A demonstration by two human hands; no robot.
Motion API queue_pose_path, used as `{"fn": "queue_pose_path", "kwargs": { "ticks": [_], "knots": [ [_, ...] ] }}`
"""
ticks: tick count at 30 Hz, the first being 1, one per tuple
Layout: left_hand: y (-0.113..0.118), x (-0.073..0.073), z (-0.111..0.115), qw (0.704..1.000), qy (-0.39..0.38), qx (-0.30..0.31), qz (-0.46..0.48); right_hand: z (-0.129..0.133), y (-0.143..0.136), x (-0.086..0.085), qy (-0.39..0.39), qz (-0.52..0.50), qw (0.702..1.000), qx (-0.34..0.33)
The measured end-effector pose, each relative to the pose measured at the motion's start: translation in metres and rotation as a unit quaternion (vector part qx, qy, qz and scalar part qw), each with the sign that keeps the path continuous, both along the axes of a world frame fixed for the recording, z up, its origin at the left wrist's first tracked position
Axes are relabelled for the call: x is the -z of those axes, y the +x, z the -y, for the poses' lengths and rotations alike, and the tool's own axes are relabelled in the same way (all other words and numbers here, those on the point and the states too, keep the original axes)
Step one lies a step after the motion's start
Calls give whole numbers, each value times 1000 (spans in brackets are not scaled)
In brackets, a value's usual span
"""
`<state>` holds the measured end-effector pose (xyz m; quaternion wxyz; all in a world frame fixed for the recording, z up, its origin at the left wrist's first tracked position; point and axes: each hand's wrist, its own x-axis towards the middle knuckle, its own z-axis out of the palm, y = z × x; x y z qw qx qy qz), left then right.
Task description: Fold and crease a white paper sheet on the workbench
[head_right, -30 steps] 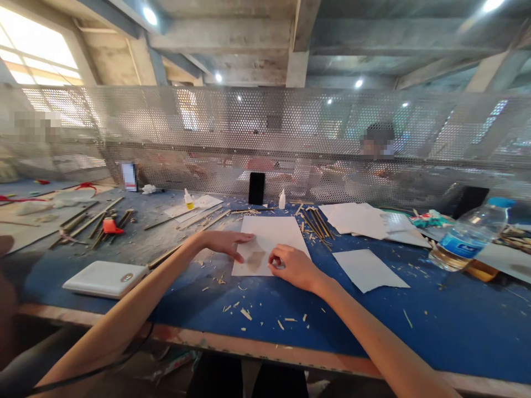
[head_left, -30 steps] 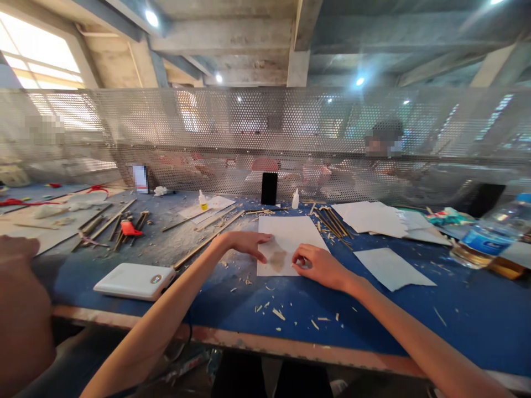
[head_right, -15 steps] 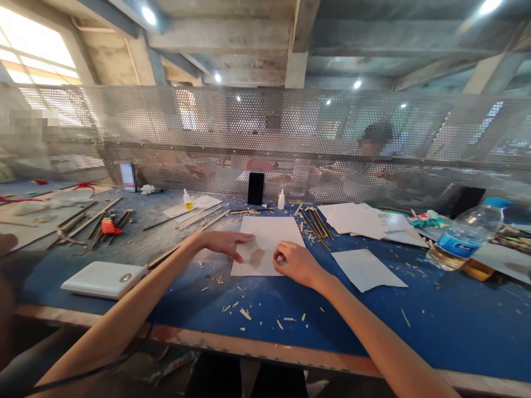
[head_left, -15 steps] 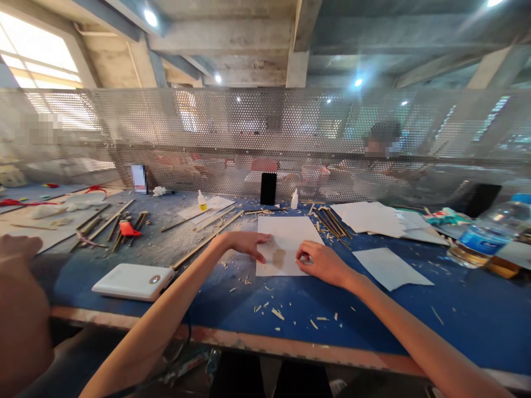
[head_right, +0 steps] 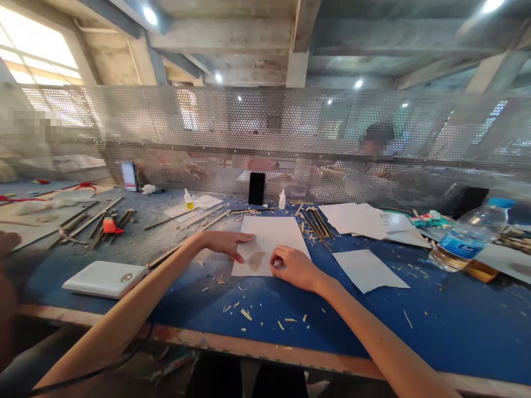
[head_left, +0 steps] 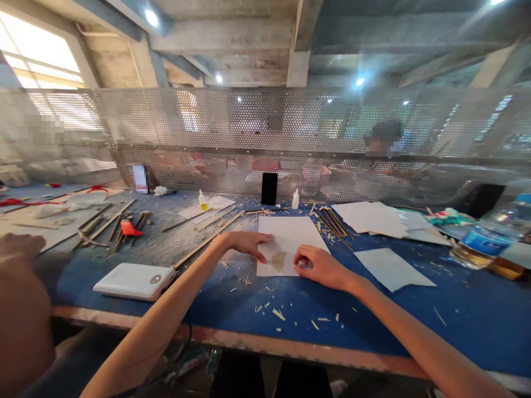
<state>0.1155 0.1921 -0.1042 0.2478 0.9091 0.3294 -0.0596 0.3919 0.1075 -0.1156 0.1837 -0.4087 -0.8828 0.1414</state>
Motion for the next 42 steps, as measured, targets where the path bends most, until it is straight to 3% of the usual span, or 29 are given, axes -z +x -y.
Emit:
{"fn": "queue_pose_path", "kwargs": {
  "ticks": [6, 12, 17, 23, 29, 34, 39, 42],
  "knots": [
    [1, 0, 0, 1000, -3, 8, 1, -2, 2, -1, 48, 24, 998, 34],
    [0, 1, 0, 1000, -6, 4, 1, 0, -1, -1, -3, 4, 1000, 3],
    [0, 2, -2, 1000, -7, 11, 14, -2, 3, -4, 71, 34, 996, 51],
    [0, 2, -1, 1000, -5, 4, 8, 0, 1, -4, -31, -20, 999, 2],
    [0, 1, -1, 1000, -3, 6, 9, -7, 8, -2, 23, -1, 998, 52],
    [0, 2, -2, 1000, 2, 7, 8, -3, 4, -3, -31, -24, 999, 6],
    [0, 0, -1, 1000, -2, 7, 5, -9, 8, -1, 42, 9, 998, 54],
    [0, -1, 0, 1000, -4, 1, -3, -7, 8, -1, 15, 0, 999, 36]
  ]
}}
